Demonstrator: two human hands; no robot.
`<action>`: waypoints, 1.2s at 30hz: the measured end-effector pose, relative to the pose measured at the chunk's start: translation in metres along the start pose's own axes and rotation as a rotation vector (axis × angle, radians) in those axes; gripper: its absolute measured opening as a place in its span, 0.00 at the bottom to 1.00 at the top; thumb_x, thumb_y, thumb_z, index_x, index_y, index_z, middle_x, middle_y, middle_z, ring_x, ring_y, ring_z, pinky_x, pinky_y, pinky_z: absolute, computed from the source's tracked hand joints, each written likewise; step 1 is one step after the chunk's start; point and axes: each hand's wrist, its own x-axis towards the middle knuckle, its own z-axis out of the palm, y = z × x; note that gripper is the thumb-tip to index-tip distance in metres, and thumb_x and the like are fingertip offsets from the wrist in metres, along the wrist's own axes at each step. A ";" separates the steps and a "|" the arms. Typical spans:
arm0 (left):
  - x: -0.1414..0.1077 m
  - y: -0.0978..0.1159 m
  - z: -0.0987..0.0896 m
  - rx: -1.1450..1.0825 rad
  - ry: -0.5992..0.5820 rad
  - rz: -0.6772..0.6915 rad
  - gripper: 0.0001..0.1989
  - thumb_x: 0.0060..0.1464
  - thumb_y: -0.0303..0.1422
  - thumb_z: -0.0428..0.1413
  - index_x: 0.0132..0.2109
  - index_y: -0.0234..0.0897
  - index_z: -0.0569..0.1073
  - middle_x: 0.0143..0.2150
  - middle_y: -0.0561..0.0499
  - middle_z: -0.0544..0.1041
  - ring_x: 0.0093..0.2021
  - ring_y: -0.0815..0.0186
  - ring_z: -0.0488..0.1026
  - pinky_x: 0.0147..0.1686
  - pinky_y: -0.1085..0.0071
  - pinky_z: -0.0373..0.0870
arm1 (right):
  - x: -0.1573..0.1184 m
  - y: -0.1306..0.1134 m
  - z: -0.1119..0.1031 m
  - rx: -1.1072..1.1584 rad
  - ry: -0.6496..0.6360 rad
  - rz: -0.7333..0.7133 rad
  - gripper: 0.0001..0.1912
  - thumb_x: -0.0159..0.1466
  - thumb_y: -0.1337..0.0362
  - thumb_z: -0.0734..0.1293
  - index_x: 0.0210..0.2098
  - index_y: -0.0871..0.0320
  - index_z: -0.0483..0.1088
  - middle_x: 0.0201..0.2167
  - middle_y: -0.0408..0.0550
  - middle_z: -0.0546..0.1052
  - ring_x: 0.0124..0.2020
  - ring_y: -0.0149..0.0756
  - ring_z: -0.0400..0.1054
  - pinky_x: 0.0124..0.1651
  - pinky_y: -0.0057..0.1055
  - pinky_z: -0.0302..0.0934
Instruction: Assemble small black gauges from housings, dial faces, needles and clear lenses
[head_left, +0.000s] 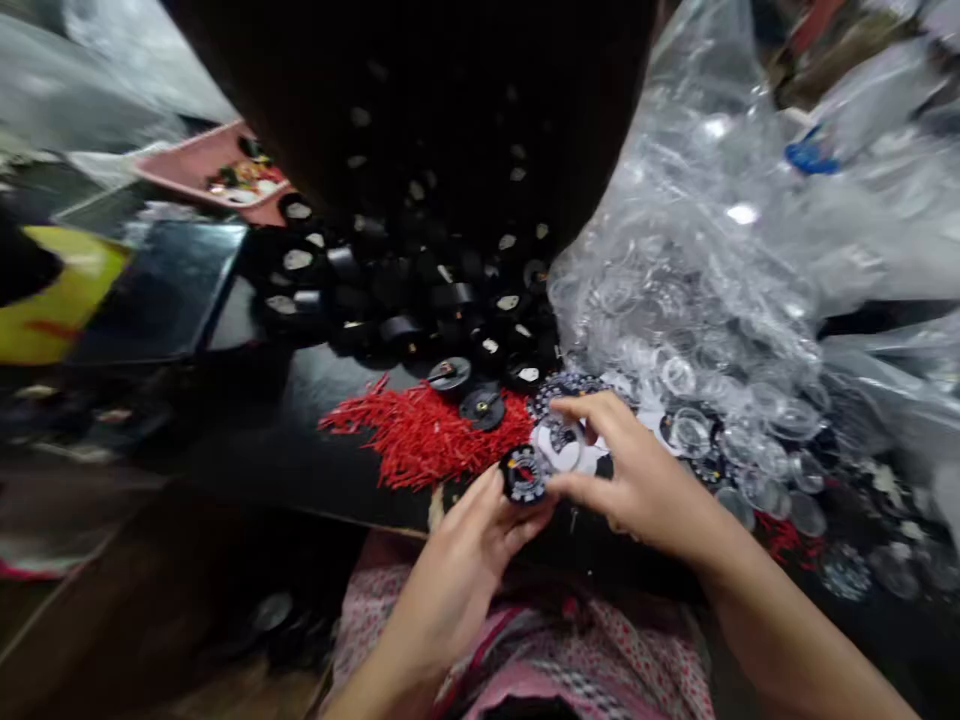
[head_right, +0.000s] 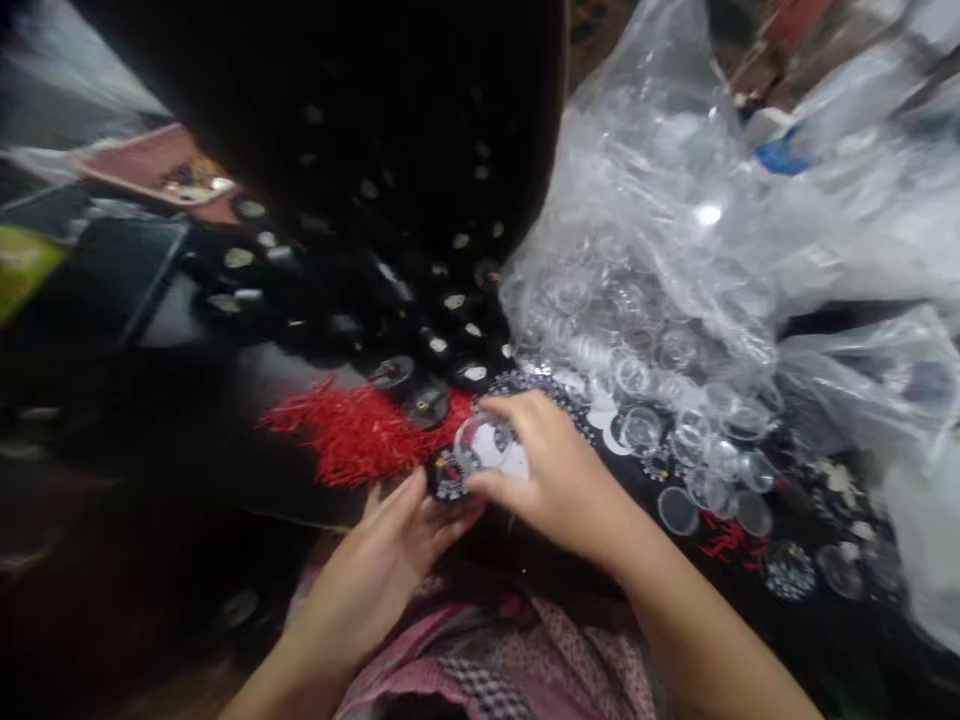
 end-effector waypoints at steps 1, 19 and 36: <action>-0.001 0.000 0.001 -0.026 -0.013 -0.020 0.12 0.65 0.40 0.53 0.44 0.41 0.80 0.43 0.51 0.82 0.43 0.65 0.78 0.45 0.69 0.75 | -0.002 -0.004 0.008 -0.013 -0.014 -0.006 0.28 0.62 0.60 0.72 0.59 0.59 0.63 0.52 0.53 0.69 0.55 0.43 0.63 0.58 0.43 0.60; -0.013 -0.017 -0.010 0.676 -0.137 0.378 0.22 0.63 0.38 0.56 0.62 0.55 0.66 0.67 0.58 0.67 0.67 0.65 0.60 0.65 0.71 0.58 | -0.001 -0.023 0.043 0.063 0.304 0.045 0.23 0.74 0.57 0.50 0.26 0.56 0.62 0.24 0.43 0.67 0.28 0.33 0.61 0.35 0.33 0.54; -0.015 -0.003 -0.002 0.345 -0.147 0.206 0.19 0.61 0.37 0.58 0.59 0.43 0.72 0.60 0.47 0.74 0.60 0.57 0.70 0.57 0.64 0.70 | -0.009 -0.013 0.044 0.021 0.247 -0.284 0.19 0.73 0.55 0.56 0.56 0.53 0.70 0.48 0.50 0.74 0.48 0.39 0.66 0.51 0.39 0.56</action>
